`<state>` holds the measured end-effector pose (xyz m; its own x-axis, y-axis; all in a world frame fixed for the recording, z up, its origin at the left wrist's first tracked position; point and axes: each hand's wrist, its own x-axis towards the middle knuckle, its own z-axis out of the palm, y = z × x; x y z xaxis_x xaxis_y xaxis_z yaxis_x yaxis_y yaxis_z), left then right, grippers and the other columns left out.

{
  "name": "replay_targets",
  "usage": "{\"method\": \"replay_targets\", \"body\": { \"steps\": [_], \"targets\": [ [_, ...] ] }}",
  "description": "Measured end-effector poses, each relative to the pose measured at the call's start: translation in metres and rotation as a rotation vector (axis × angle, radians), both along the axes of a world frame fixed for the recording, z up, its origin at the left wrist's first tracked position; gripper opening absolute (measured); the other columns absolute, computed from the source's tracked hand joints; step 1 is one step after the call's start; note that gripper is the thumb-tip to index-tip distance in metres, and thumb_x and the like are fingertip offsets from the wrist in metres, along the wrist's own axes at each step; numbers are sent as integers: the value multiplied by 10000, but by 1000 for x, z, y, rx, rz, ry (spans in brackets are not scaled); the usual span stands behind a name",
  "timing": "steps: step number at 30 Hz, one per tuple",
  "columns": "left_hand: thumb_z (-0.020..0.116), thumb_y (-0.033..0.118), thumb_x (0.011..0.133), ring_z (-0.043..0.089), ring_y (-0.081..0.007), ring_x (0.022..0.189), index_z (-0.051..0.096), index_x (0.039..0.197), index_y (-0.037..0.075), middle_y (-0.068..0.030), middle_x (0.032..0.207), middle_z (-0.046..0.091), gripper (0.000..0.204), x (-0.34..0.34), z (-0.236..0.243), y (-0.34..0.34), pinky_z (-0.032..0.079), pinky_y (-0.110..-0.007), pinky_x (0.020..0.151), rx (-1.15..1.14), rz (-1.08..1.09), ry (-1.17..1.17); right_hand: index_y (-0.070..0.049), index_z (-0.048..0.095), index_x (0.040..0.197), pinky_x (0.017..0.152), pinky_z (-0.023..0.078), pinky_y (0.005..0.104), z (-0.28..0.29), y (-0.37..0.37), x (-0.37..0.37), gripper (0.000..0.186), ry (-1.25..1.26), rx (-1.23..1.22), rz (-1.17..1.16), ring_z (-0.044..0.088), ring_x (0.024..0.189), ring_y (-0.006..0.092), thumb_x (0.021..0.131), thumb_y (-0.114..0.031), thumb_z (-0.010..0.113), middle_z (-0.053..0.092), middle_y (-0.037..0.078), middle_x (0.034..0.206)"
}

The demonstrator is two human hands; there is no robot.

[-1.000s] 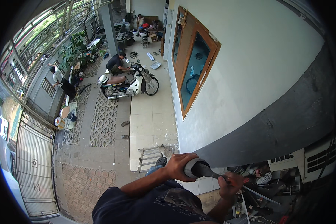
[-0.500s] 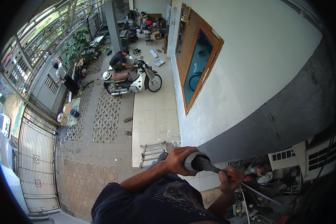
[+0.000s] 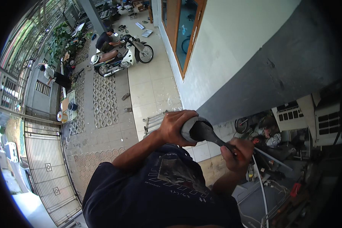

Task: The person applies cement mixture to the corner of a wall pillar using a trowel.

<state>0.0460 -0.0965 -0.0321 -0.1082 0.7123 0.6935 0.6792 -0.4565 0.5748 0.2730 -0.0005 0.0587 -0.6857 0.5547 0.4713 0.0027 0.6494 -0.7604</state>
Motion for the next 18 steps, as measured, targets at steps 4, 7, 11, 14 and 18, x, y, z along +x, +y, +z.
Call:
{"method": "replay_targets", "body": {
  "steps": [4, 7, 11, 14, 18],
  "targets": [
    [940, 327, 498, 731, -338, 874, 602, 1155, -33, -201, 1028, 698, 821, 9, 2, 15, 599, -376, 757, 33, -144, -41, -15, 571, 637, 425, 340, 295, 18, -6, 12, 180, -5, 62, -55, 497, 410, 171, 706, -71, 727, 504, 58, 520],
    [943, 345, 508, 733, -339, 880, 603, 1160, -35, -208, 1028, 701, 828, 17, 4, 25, 598, -380, 770, 57, -241, -62, -32, 576, 640, 422, 351, 296, 26, -15, 17, 189, -19, 110, -141, 500, 411, 169, 703, -99, 741, 500, 46, 513],
    [944, 346, 527, 736, -343, 887, 606, 1158, -42, -220, 1011, 705, 813, 23, 9, 32, 603, -382, 774, 77, -284, -53, -46, 571, 637, 419, 349, 299, 31, -22, 18, 210, -103, 118, -160, 503, 412, 171, 712, -125, 752, 496, 44, 513],
    [944, 346, 534, 738, -343, 881, 607, 1152, -45, -225, 1000, 706, 805, 25, 11, 38, 607, -381, 767, 92, -320, -40, -36, 556, 604, 445, 322, 302, 31, -21, 15, 201, -168, 121, -178, 468, 397, 183, 633, -138, 726, 467, 40, 497],
    [945, 356, 537, 739, -341, 869, 608, 1147, -45, -223, 988, 706, 804, 22, 13, 45, 608, -384, 755, 138, -318, -20, -35, 552, 608, 436, 319, 298, 27, -11, 8, 205, -191, 162, -146, 470, 395, 179, 655, -126, 730, 481, 42, 501]
  ]
}}
